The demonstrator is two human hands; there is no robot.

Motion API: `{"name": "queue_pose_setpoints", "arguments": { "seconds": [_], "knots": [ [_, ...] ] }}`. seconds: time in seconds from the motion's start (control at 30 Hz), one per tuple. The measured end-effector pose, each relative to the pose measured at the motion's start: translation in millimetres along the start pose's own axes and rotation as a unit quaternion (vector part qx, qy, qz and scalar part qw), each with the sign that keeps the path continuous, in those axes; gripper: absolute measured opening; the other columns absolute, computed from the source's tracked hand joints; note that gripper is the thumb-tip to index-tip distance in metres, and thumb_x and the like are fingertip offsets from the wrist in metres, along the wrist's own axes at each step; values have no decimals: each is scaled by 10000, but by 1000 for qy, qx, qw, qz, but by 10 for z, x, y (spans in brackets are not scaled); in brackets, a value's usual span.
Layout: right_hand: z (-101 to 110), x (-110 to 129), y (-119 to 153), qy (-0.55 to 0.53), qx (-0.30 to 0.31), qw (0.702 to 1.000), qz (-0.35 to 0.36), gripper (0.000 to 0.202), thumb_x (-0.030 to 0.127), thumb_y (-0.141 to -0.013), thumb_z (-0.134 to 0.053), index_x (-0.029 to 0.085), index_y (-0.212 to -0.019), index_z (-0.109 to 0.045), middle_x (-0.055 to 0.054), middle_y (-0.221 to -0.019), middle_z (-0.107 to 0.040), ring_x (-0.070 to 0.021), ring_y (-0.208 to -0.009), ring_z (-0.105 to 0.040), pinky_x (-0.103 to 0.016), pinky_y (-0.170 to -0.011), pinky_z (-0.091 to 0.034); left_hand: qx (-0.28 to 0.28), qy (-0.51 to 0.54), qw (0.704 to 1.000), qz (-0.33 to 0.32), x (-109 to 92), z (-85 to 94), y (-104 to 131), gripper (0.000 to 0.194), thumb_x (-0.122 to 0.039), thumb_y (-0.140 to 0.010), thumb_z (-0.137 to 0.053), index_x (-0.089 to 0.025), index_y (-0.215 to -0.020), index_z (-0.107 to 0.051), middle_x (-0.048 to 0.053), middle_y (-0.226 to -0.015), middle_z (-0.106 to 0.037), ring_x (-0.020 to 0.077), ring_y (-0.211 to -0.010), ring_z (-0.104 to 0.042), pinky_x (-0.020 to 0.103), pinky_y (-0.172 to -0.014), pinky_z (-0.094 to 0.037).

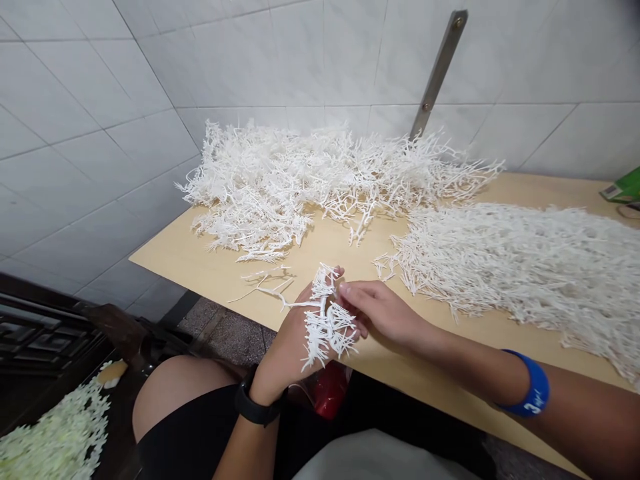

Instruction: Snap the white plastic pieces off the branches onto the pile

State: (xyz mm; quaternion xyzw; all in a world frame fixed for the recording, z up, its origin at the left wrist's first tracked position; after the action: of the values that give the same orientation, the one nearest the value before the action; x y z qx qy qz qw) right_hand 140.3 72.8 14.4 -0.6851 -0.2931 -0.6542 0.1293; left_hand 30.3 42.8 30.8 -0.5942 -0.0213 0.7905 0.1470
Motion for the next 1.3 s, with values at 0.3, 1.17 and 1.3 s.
{"name": "queue_pose_setpoints", "arguments": {
  "seconds": [0.3,1.17,1.3],
  "knots": [
    [-122,59,28,36,103,994,-23,387,522,-760,-724,146,-787,-638,-17,-725,-614,-135,-650,-548,-272,-634,-439,56,-110,992,-27,-4,-48,28,906,-325,-699,-816,-311,-1491,-375,110,-1569,-361,336,-1383,-429,514,-1153,-334],
    [-462,-138,246,-3,367,913,-181,387,522,-852,-644,138,-874,-689,-56,-805,-708,-98,-582,-620,-205,-534,-499,124,-48,989,-60,-191,-68,49,389,-330,-993,-418,-298,-1331,-609,24,-1327,-646,253,-1261,-555,439,-1214,-182],
    [-487,-198,275,39,373,903,-209,386,447,-962,-461,135,-803,-624,-31,-652,-664,-89,-472,-561,-204,-461,-451,123,5,992,-25,-147,-56,62,405,-446,-979,-436,-258,-1245,-677,60,-1261,-684,273,-1235,-573,414,-1171,-284]
  ]
}}
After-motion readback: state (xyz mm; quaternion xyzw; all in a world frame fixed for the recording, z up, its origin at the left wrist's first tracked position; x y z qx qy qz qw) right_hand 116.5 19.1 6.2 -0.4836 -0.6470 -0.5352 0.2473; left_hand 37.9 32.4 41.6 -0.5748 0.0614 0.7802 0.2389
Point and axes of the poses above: each hand's wrist, its own y-axis away from the middle knuckle, its own z-axis out of the back of the hand, x = y × z, the point moved 7 cm from there along -y, towards the middle knuckle
